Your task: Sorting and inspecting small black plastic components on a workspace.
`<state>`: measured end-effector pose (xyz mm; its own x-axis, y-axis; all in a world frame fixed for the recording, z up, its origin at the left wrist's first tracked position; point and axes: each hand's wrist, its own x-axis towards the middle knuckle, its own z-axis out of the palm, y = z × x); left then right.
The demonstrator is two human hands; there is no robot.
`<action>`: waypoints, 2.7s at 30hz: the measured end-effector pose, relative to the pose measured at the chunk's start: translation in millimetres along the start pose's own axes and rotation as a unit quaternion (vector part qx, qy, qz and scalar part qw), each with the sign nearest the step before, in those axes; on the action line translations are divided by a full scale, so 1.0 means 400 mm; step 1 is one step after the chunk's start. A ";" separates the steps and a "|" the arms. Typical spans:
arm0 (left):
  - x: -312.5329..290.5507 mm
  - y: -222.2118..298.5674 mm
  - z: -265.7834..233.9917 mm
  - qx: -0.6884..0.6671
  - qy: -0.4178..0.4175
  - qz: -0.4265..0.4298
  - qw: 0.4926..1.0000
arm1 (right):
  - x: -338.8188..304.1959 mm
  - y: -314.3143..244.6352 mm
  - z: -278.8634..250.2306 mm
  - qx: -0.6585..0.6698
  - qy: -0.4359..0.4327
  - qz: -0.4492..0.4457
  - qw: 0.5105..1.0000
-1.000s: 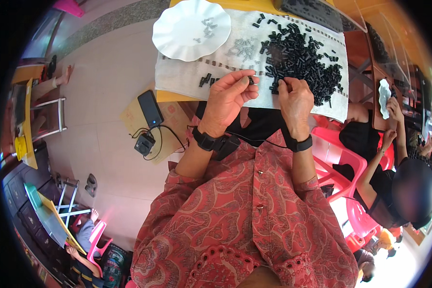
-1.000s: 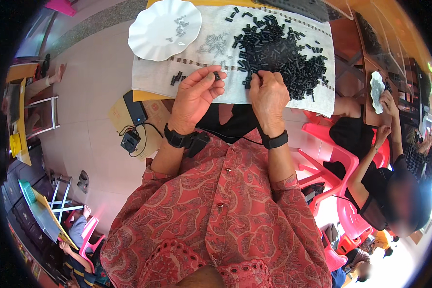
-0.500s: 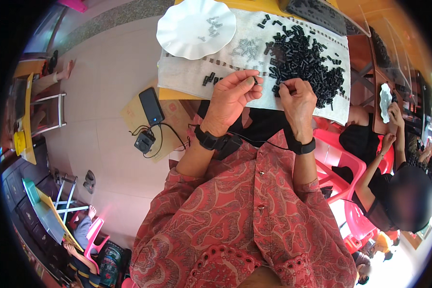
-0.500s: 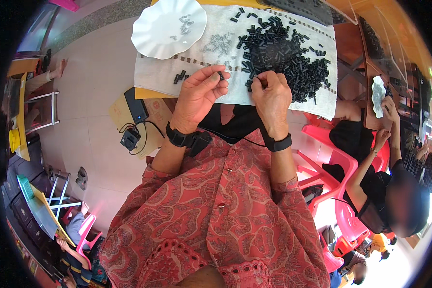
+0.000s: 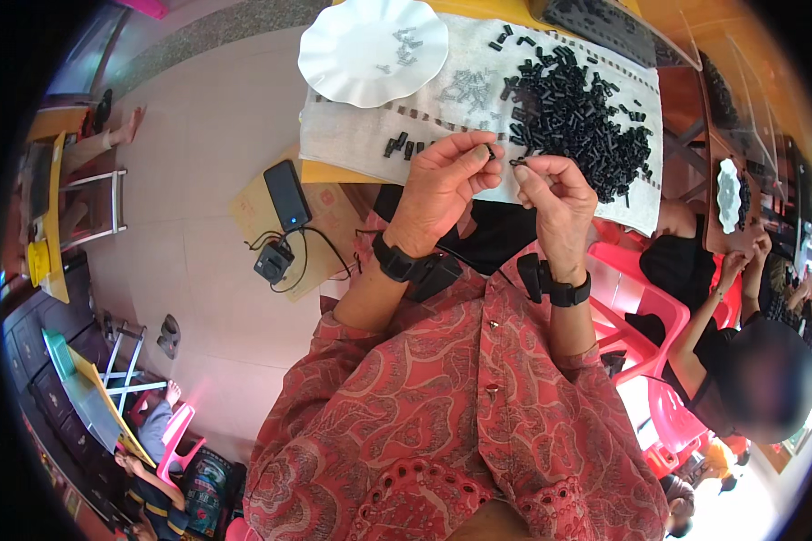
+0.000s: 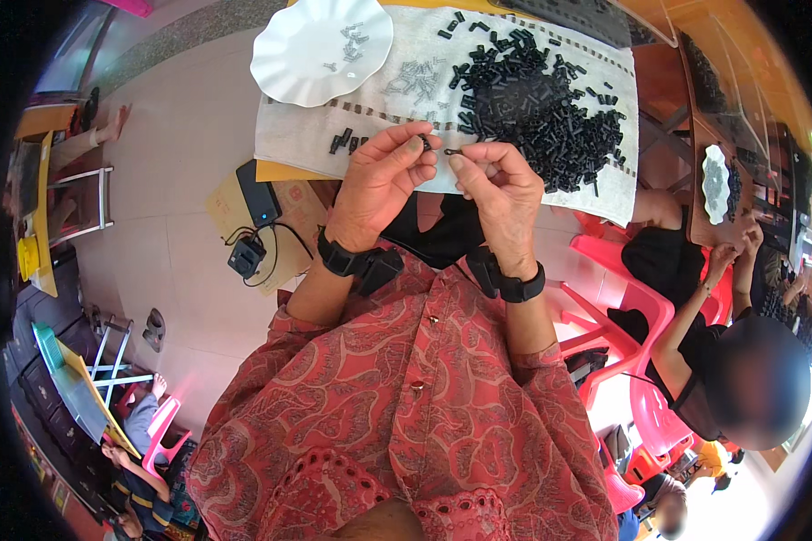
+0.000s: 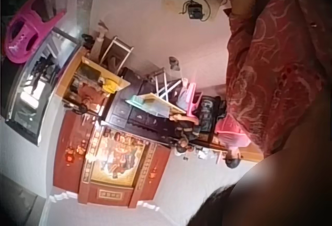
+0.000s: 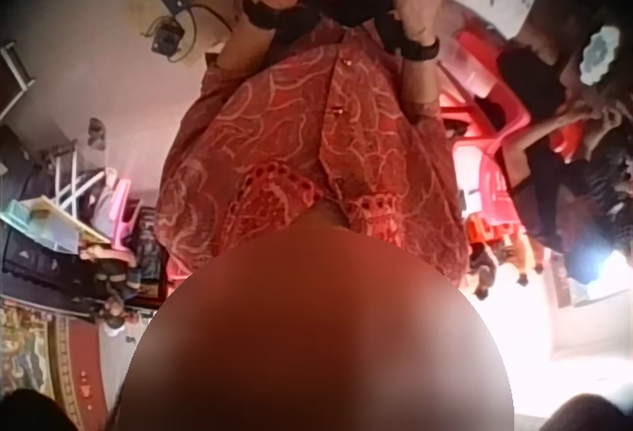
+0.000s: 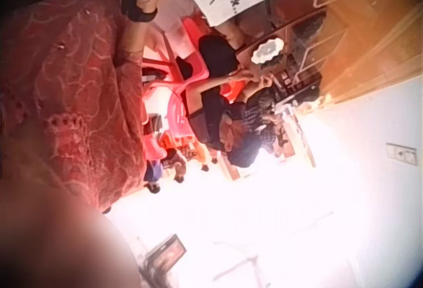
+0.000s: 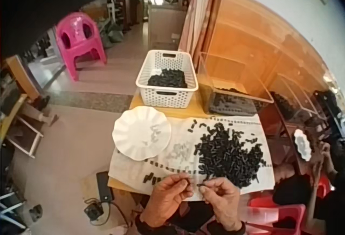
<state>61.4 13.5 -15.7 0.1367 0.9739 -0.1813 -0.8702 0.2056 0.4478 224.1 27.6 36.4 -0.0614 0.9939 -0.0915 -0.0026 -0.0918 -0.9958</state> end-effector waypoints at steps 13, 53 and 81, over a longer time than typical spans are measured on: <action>0.001 -0.011 0.002 -0.047 -0.032 0.000 0.998 | -0.012 0.007 0.030 -0.010 -0.029 -0.053 0.998; -0.010 -0.002 0.030 0.133 0.014 0.122 0.984 | -0.002 0.014 0.064 -0.130 0.005 -0.201 0.971; -0.007 0.026 0.029 0.061 -0.049 0.027 0.997 | 0.019 -0.024 0.039 -0.168 -0.072 -0.194 0.964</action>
<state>57.5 14.2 -0.3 0.1413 0.9875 -0.0701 -0.8146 0.1563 0.5586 208.1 35.1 45.4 -0.2592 0.9283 0.2667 0.2684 0.3345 -0.9034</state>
